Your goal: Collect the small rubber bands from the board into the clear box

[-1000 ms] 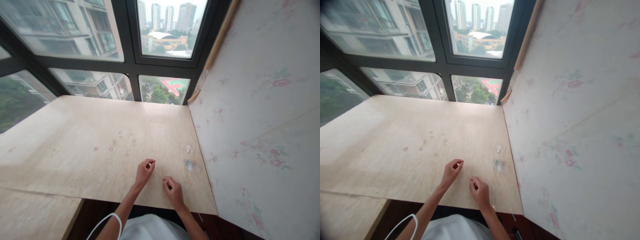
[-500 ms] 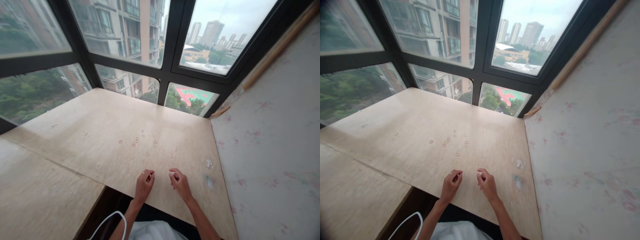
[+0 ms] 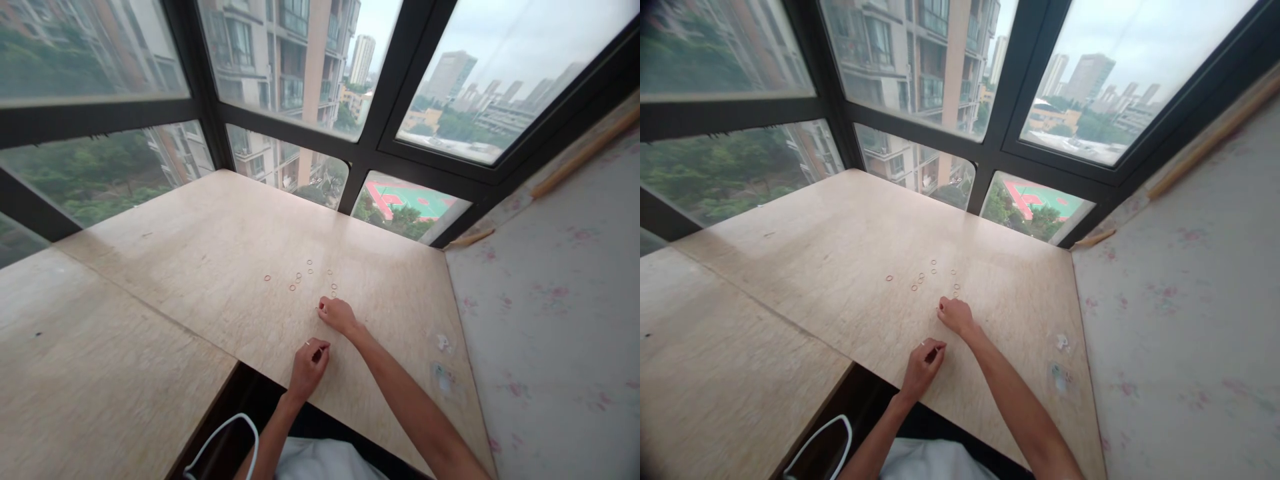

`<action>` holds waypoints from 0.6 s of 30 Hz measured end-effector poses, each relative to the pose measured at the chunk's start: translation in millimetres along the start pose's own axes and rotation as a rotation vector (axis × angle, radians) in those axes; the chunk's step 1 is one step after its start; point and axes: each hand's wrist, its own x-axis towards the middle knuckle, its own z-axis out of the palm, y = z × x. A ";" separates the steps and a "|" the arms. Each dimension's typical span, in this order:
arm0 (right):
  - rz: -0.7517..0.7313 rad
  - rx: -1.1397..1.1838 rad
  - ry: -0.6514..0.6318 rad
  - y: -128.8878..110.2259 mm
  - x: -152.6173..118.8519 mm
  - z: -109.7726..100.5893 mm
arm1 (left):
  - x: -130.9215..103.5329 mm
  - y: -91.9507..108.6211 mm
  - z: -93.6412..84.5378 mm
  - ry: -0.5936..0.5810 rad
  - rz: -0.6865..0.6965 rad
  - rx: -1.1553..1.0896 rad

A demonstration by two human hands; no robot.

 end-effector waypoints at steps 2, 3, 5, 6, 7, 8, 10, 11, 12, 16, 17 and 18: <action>-0.003 -0.030 -0.023 1.0 0.5 -0.2 | -0.2 0.3 -0.4 0.000 0.004 0.001; -0.003 -0.035 -0.031 2.1 -0.4 -0.5 | -0.3 0.6 -0.6 -0.003 0.004 0.002; 0.000 -0.029 -0.040 5.5 -3.5 -1.2 | -0.5 0.9 -0.9 -0.008 0.001 0.008; 0.005 -0.019 -0.042 7.7 -5.5 -1.5 | -0.5 1.0 -1.1 -0.010 -0.002 0.011; 0.011 -0.004 -0.042 10.1 -7.8 -1.7 | -0.5 1.0 -1.2 -0.012 -0.004 0.015; 0.018 0.016 -0.040 12.7 -10.3 -1.9 | -0.5 1.1 -1.3 -0.016 -0.003 0.018; 0.032 0.076 -0.031 18.0 -15.9 -2.0 | -0.1 1.5 -1.6 -0.025 0.001 0.024; 0.038 0.118 -0.027 20.7 -19.1 -1.9 | 0.2 1.8 -1.7 -0.027 0.003 0.026; 0.044 0.166 -0.023 23.4 -22.6 -1.6 | 0.6 2.2 -1.8 -0.028 0.004 0.029; 0.082 0.418 -0.010 35.4 -40.9 1.3 | 1.9 3.5 -1.9 -0.027 0.003 0.043; 0.101 0.484 0.002 38.9 -46.6 2.3 | 1.9 3.6 -1.8 -0.029 0.001 0.048; 0.124 0.547 0.019 42.7 -52.8 3.2 | 1.9 3.7 -1.6 -0.031 -0.001 0.054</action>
